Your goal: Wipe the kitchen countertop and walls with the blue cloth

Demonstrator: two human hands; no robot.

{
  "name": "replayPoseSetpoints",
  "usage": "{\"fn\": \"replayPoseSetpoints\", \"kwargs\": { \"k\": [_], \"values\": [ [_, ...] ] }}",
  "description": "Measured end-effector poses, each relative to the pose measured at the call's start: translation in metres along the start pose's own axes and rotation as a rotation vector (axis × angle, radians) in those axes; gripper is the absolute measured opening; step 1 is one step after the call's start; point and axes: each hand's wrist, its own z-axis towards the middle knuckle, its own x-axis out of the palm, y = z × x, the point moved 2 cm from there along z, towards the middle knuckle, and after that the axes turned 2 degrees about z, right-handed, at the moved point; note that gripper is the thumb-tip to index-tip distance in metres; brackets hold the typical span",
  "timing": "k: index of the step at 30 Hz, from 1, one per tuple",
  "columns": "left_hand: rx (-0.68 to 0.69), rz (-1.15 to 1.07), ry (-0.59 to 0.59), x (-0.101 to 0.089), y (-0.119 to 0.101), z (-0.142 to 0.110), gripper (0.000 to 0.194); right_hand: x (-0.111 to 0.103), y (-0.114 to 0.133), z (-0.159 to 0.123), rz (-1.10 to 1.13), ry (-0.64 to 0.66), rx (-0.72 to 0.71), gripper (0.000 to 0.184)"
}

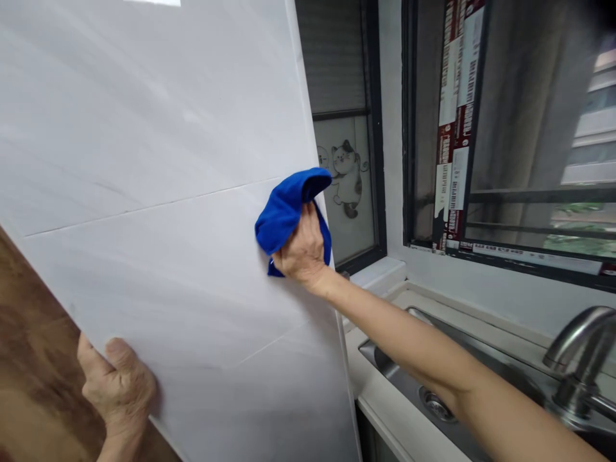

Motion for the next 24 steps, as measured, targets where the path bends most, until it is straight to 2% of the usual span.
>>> {"fn": "replayPoseSetpoints", "kwargs": {
  "k": [4, 8, 12, 14, 16, 19, 24],
  "values": [
    [0.061, -0.014, -0.040, -0.001, -0.004, -0.004, 0.062, 0.020, 0.025, -0.059, 0.072, 0.180, -0.151, 0.053],
    [0.132, -0.030, -0.076, 0.000, -0.005, -0.008, 0.062, 0.043, 0.038, -0.152, 0.100, 0.294, -0.479, 0.030],
    [0.148, -0.057, -0.128, 0.006, 0.002, -0.002, 0.066, 0.054, 0.027, -0.254, 0.151, 0.333, -0.880, 0.024],
    [0.143, -0.079, -0.155, 0.009, 0.006, 0.002, 0.069, 0.054, 0.013, -0.286, 0.213, 0.350, -1.054, 0.027],
    [0.141, -0.087, -0.160, 0.010, 0.008, 0.005, 0.072, 0.052, -0.005, -0.300, 0.268, 0.370, -1.186, 0.028],
    [0.152, -0.084, -0.168, 0.010, 0.008, 0.005, 0.072, 0.042, -0.034, -0.291, 0.294, 0.380, -1.275, 0.027],
    [0.179, -0.098, -0.175, 0.009, 0.006, 0.001, 0.072, 0.009, -0.086, -0.235, 0.283, 0.416, -1.144, 0.029]
  ]
}}
